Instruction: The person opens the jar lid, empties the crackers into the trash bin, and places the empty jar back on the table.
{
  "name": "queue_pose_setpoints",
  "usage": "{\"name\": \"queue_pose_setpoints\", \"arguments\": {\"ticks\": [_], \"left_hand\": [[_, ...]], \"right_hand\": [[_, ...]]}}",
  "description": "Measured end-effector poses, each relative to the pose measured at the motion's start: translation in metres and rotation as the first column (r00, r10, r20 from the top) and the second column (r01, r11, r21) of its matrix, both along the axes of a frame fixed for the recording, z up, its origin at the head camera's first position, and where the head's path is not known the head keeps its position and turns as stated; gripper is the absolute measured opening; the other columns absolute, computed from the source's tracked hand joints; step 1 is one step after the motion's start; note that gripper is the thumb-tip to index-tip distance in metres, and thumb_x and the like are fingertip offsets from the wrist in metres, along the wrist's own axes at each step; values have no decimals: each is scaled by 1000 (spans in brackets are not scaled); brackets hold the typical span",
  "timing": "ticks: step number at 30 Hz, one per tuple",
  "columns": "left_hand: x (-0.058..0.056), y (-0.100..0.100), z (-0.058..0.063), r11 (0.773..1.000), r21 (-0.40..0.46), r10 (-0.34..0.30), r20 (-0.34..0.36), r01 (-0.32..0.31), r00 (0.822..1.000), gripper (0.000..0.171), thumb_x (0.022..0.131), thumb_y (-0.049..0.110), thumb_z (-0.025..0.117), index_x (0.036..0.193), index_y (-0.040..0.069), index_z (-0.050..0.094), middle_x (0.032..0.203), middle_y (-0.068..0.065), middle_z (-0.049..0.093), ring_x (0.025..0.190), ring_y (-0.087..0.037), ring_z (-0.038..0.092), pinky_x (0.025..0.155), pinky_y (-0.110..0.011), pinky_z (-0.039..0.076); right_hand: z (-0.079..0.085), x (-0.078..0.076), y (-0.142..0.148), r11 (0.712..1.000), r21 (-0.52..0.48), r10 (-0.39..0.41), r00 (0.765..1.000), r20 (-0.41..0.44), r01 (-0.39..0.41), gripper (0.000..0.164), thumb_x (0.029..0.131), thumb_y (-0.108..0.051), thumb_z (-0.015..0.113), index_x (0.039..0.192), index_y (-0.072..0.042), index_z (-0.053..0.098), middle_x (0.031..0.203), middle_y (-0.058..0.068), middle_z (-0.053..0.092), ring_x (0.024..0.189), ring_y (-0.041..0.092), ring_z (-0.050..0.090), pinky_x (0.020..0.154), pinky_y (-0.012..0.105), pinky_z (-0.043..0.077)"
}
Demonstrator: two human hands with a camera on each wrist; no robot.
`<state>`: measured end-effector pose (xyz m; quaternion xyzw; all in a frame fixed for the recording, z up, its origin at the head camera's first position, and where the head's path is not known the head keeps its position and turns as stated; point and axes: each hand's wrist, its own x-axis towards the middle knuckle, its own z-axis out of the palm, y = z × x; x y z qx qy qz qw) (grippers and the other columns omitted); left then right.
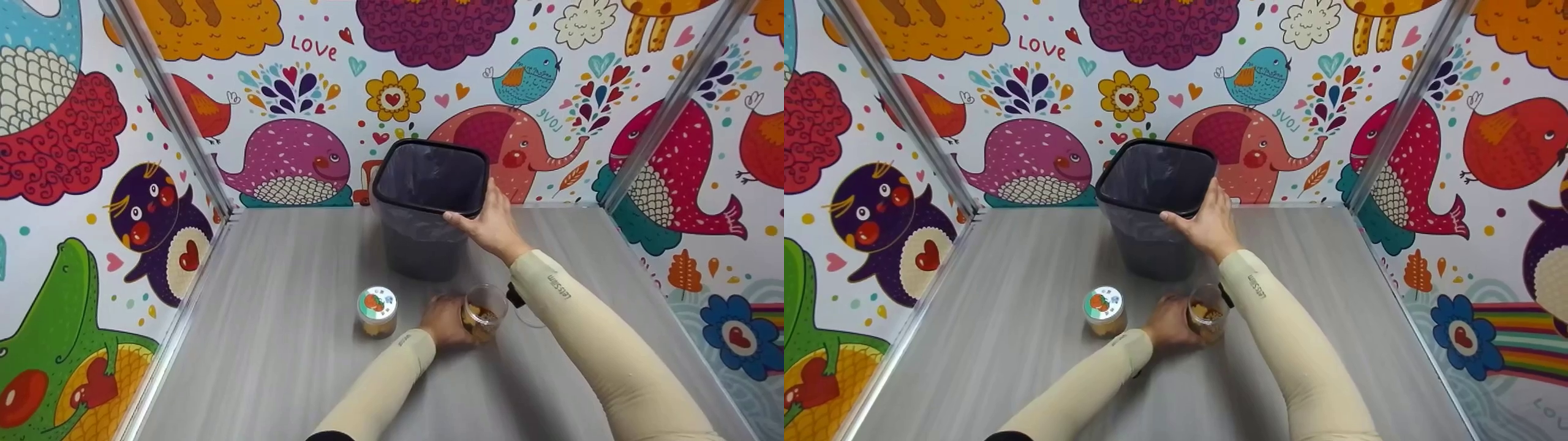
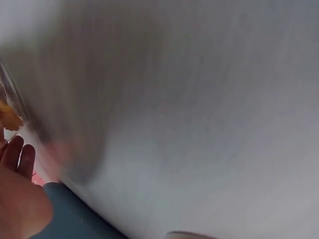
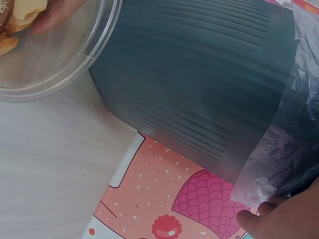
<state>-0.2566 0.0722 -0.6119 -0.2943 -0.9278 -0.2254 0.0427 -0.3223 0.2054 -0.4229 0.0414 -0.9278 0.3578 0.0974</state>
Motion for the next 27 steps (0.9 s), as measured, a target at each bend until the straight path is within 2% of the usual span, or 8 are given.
{"name": "queue_pose_setpoints", "arguments": {"ticks": [8,16,20,24,27], "left_hand": [[1,0,-5,998,58,4,15,-5,1000,72,55,54,91,114,23,66,102,15,68,98,-7,62,101,-33,41],[2,-1,-7,995,93,-12,-42,16,999,67,53,54,91,108,24,67,99,16,69,94,-6,64,95,-32,45],[4,-1,-8,994,111,2,-25,1,1000,69,53,56,91,109,24,68,98,16,69,93,-5,64,95,-31,46],[7,-2,-2,986,164,28,23,-31,999,72,54,53,92,113,20,68,100,12,71,94,-8,64,95,-34,46],[10,-3,11,976,213,37,62,-49,997,77,55,53,93,118,17,67,105,9,71,98,-10,65,96,-35,46]], "right_hand": [[-2,-1,0,1000,6,-2,1000,-1,2,129,75,-74,69,158,-4,-2,161,21,14,147,37,11,117,53,15],[-2,-1,-1,1000,18,5,1000,-1,-5,128,76,-74,67,158,-5,-4,161,22,13,147,38,10,117,53,15],[-2,-1,-2,1000,15,9,1000,2,-9,128,77,-74,67,158,-4,-4,161,22,13,147,38,10,117,54,14],[-2,0,-1,1000,2,8,1000,-4,-8,127,76,-72,69,158,-4,-2,161,22,15,147,38,12,117,54,14],[1,0,2,1000,-1,-2,1000,-3,2,127,76,-71,69,158,-3,0,161,22,16,147,38,13,117,55,14]]}}
